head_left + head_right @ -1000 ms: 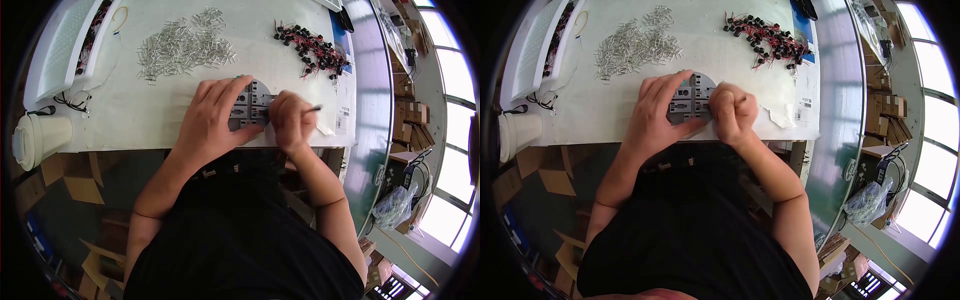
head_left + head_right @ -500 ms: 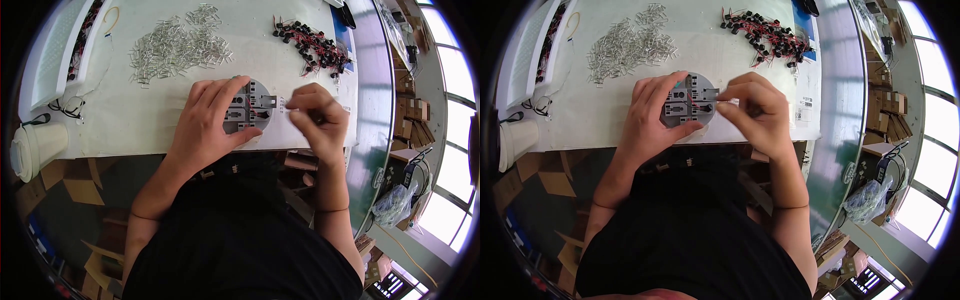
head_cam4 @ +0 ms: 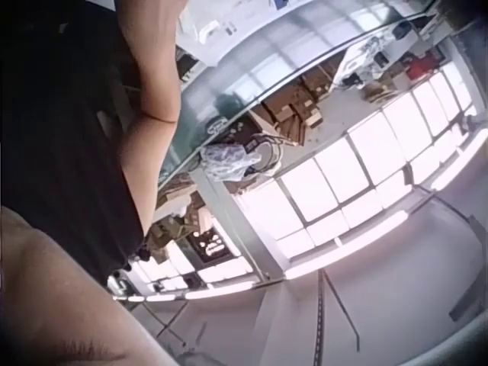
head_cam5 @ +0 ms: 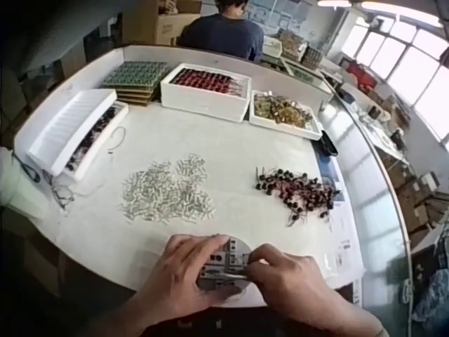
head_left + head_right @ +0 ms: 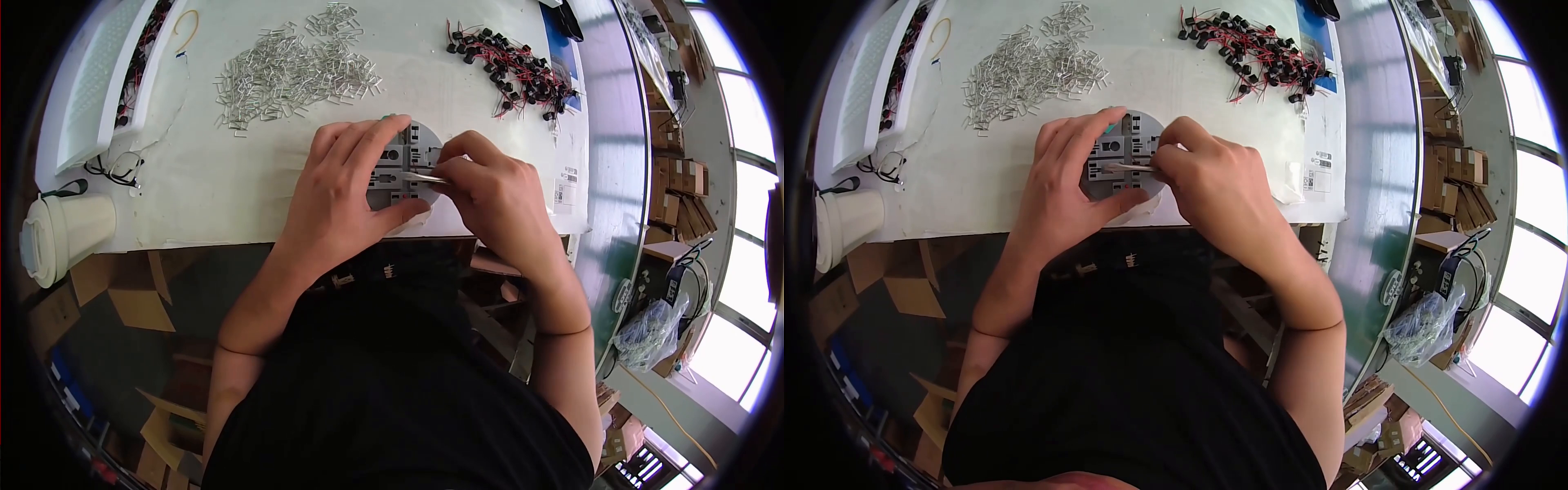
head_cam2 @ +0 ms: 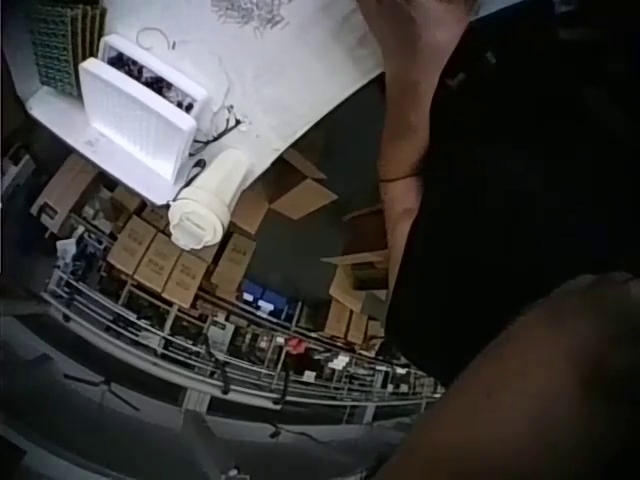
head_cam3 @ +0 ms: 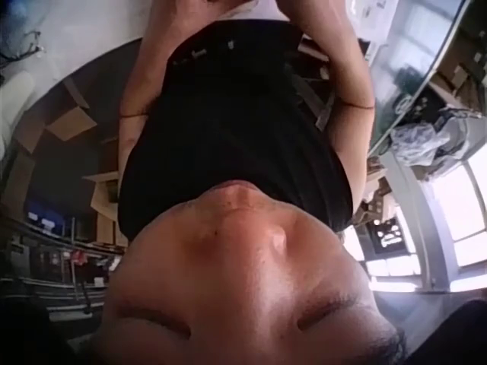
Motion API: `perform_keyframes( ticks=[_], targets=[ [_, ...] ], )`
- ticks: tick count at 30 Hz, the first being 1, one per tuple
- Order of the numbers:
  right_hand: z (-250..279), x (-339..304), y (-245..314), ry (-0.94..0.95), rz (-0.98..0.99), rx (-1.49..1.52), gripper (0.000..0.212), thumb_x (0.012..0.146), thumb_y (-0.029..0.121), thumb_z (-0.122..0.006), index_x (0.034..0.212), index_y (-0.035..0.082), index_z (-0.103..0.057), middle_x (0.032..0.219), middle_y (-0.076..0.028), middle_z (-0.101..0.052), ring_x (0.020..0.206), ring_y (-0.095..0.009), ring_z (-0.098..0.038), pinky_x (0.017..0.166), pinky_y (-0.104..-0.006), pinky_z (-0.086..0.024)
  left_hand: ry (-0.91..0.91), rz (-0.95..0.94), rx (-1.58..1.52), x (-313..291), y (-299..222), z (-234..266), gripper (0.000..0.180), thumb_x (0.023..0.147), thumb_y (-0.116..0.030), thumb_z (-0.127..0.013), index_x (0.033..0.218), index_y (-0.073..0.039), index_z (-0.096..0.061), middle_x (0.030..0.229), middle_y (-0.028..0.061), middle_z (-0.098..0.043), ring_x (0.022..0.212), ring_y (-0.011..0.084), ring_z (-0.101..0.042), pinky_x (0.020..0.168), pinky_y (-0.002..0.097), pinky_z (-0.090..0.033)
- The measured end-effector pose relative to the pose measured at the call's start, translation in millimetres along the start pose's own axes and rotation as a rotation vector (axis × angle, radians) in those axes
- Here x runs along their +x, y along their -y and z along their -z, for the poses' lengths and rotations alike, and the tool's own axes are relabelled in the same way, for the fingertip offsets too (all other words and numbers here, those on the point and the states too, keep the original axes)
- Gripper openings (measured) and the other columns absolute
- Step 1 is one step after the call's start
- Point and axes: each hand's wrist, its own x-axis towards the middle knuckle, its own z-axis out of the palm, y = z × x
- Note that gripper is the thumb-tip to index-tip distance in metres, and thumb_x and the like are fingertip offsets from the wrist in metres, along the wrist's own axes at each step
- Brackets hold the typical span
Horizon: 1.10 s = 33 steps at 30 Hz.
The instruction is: The worker is using tweezers to meticulously place small electronic components into a circular assembly fixture at a manufacturing station.
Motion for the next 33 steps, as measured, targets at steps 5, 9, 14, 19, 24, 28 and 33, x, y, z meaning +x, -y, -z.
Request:
perform_keyframes(
  ticks=[5, 9, 14, 19, 24, 28, 33],
  targets=[
    [7.8, 15.0, -4.7, 0.161, 0.092, -0.085, 0.014, 0.084, 0.007, -0.084, 0.093, 0.002, -0.074, 0.105, -0.006, -0.073, 0.074, -0.031, -0.070, 0.066, -0.0400, -0.055, -0.061, 0.038, -0.044, 2.8, 4.2, -6.3, 0.077, 0.076, -0.018, -0.092, 0.145, -0.009, -0.060, 0.127, 0.0122, -0.069, 0.116, 0.0342, -0.062, 0.105, 0.0456, -0.048],
    [4.6, 15.4, -21.1, 0.150, 0.089, 0.113, 0.015, 0.091, 0.011, -0.081, 0.090, 0.000, -0.071, 0.102, -0.008, -0.071, 0.067, -0.024, -0.068, 0.061, -0.0363, -0.052, -0.070, 0.086, 0.049, 3.1, -0.4, -14.6, 0.069, 0.081, -0.016, -0.085, 0.143, -0.009, -0.058, 0.123, 0.0100, -0.068, 0.114, 0.0331, -0.060, 0.103, 0.0441, -0.049],
    [-19.4, 2.0, -24.2, -0.264, 0.010, 1.154, 0.040, 0.111, 0.019, -0.056, 0.078, -0.003, -0.061, 0.089, -0.012, -0.065, 0.061, -0.016, -0.059, 0.055, -0.0324, -0.046, -0.073, 0.097, 0.062, 8.3, -5.3, -14.3, 0.068, 0.080, -0.018, -0.085, 0.141, -0.009, -0.059, 0.120, 0.0099, -0.067, 0.113, 0.0330, -0.060, 0.102, 0.0436, -0.049],
    [-51.4, 18.3, -11.1, -0.483, 0.088, 1.220, 0.052, 0.119, 0.033, -0.039, 0.077, 0.005, -0.048, 0.080, -0.014, -0.058, 0.050, -0.011, -0.043, 0.048, -0.0283, -0.037, -0.079, 0.077, 0.079, 9.4, -3.1, -13.5, 0.068, 0.080, -0.020, -0.086, 0.141, -0.008, -0.058, 0.120, 0.0099, -0.067, 0.112, 0.0329, -0.060, 0.102, 0.0431, -0.049],
    [-65.9, 20.6, -6.8, -0.517, 0.247, 0.895, 0.051, 0.119, 0.029, -0.040, 0.076, 0.004, -0.049, 0.071, -0.012, -0.056, 0.051, -0.012, -0.044, 0.049, -0.0272, -0.038, -0.099, 0.065, 0.068, 6.7, -1.0, -17.6, 0.068, 0.080, -0.021, -0.086, 0.141, -0.008, -0.058, 0.121, 0.0102, -0.067, 0.113, 0.0332, -0.060, 0.101, 0.0434, -0.049],
    [-63.9, 19.3, -2.4, -0.553, 0.201, 0.698, 0.048, 0.115, 0.018, -0.047, 0.073, -0.001, -0.057, 0.068, -0.008, -0.058, 0.055, -0.014, -0.052, 0.052, -0.0294, -0.039, -0.105, 0.040, 0.055, 6.5, -0.2, -16.6, 0.068, 0.081, -0.021, -0.086, 0.141, -0.008, -0.058, 0.122, 0.0103, -0.067, 0.112, 0.0334, -0.060, 0.101, 0.0437, -0.049],
    [-21.6, 57.5, -6.1, -0.275, 0.091, 0.651, 0.036, 0.110, 0.022, -0.059, 0.081, 0.000, -0.062, 0.079, -0.011, -0.063, 0.063, -0.015, -0.058, 0.056, -0.0288, -0.045, -0.133, -0.002, 0.053, 4.2, 0.1, -10.9, 0.062, 0.083, -0.020, -0.086, 0.138, -0.008, -0.061, 0.123, 0.0105, -0.067, 0.112, 0.0326, -0.061, 0.099, 0.0438, -0.049]
  ],
)
